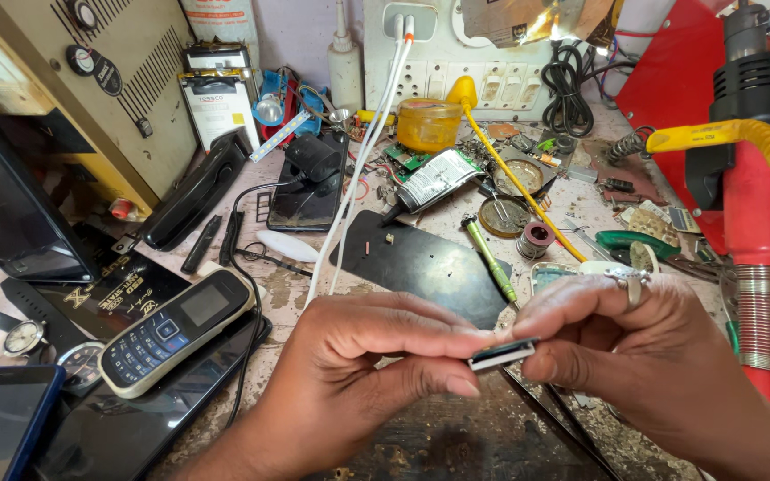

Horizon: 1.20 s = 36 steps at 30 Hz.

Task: The person disassembles a feature phone, removing its back cover and battery and unscrewing the rear panel with a screwdriver, then reassembles the phone by refitting the cover and battery. They power the phone on and press its keypad buttons to test the screen and menus.

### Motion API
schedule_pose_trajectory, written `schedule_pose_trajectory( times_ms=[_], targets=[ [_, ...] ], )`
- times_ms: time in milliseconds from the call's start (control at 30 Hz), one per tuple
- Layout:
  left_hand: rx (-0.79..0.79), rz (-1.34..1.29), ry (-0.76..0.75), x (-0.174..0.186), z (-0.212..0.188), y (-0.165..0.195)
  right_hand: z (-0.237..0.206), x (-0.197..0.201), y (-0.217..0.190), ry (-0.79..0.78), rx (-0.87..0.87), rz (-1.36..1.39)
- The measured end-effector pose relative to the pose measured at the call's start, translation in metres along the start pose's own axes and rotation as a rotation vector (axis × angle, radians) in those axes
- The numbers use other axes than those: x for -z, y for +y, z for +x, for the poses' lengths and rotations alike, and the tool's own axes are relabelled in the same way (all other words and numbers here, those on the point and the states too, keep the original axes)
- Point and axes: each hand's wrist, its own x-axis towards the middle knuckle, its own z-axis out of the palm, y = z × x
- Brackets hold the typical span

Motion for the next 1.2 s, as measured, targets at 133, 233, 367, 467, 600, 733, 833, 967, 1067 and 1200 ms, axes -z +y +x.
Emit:
schedule_pose_trajectory(
  times_ms=[133, 233, 367, 467, 600, 733, 833, 967, 1067, 1200],
  targets=[
    [-0.050, 0.083, -0.040, 0.002, -0.002, 0.002, -0.003, 0.000, 0.001, 0.009, 0.007, -0.001],
    [-0.036, 0.069, -0.042, 0.001, -0.001, 0.002, -0.003, -0.003, 0.002, 0.013, 0.055, 0.024],
    [-0.016, 0.032, -0.049, 0.002, -0.001, 0.001, -0.002, -0.007, 0.000, 0.002, 0.090, 0.040],
    [-0.036, 0.066, -0.062, 0.002, -0.001, 0.002, -0.001, -0.009, -0.002, -0.024, 0.098, 0.053],
    [-0.019, 0.043, -0.068, 0.002, -0.002, 0.002, 0.002, -0.007, -0.004, -0.088, 0.090, 0.108],
    [-0.019, 0.037, -0.070, 0.003, -0.001, 0.001, 0.005, -0.002, -0.004, -0.119, 0.042, 0.098],
    [-0.027, 0.064, -0.051, 0.003, -0.001, 0.001, 0.007, -0.001, -0.005, -0.102, 0.014, 0.109],
    [-0.033, 0.085, -0.060, 0.004, -0.001, 0.003, 0.007, -0.004, -0.009, -0.082, -0.028, 0.129],
    [-0.056, 0.123, -0.057, 0.002, 0.001, 0.002, 0.007, -0.007, -0.014, -0.088, -0.028, 0.112],
    [-0.085, 0.188, -0.056, 0.001, 0.001, 0.002, 0.006, -0.011, -0.017, -0.112, 0.026, 0.081]
  ],
)
